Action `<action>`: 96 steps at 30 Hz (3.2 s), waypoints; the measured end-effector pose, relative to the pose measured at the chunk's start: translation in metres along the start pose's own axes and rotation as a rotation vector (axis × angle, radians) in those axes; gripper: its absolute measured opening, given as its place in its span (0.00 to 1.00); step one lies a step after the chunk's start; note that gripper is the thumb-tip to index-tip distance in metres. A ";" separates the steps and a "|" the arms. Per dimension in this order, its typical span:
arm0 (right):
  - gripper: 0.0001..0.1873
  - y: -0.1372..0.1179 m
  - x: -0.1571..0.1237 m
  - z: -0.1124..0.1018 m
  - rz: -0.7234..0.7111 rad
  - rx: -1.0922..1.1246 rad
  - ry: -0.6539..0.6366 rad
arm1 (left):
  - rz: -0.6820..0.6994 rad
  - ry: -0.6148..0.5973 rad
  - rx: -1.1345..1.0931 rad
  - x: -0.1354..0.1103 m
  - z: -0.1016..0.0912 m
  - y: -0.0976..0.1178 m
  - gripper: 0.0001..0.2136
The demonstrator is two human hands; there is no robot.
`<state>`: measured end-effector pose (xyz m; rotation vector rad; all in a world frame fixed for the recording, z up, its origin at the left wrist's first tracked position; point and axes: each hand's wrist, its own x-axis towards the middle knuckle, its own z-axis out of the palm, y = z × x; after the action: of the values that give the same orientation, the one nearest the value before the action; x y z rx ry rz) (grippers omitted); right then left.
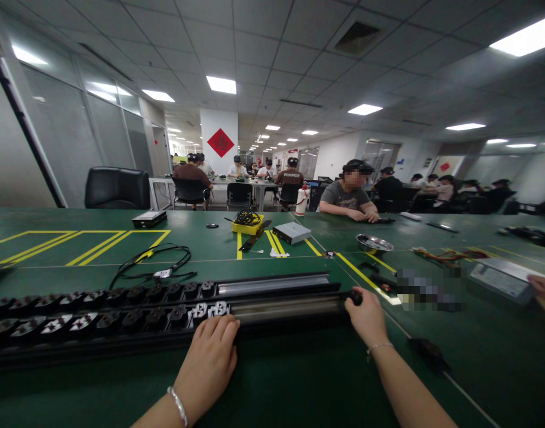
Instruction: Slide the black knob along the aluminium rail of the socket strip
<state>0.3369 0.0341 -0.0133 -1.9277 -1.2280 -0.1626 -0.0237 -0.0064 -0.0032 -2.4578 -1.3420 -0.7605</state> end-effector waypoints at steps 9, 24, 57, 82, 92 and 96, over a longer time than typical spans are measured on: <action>0.21 0.001 0.000 -0.003 0.016 -0.011 0.001 | 0.002 0.010 0.006 0.001 -0.002 0.001 0.16; 0.21 0.002 0.003 -0.003 0.036 -0.003 -0.002 | -0.010 -0.023 -0.013 0.000 -0.001 0.000 0.16; 0.21 0.002 0.003 -0.004 0.050 0.005 0.003 | -0.007 -0.010 -0.021 0.000 0.000 0.000 0.15; 0.20 0.006 0.006 -0.004 0.062 0.023 -0.005 | -0.016 -0.050 -0.030 0.002 -0.003 0.001 0.16; 0.20 0.005 0.006 -0.004 0.052 0.013 -0.002 | -0.015 -0.045 -0.022 0.001 0.000 -0.002 0.16; 0.20 0.004 0.005 -0.005 0.048 0.004 0.005 | -0.013 -0.042 -0.021 0.001 0.000 -0.001 0.16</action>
<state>0.3445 0.0329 -0.0099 -1.9504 -1.1772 -0.1401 -0.0245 -0.0052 -0.0025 -2.4970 -1.3725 -0.7337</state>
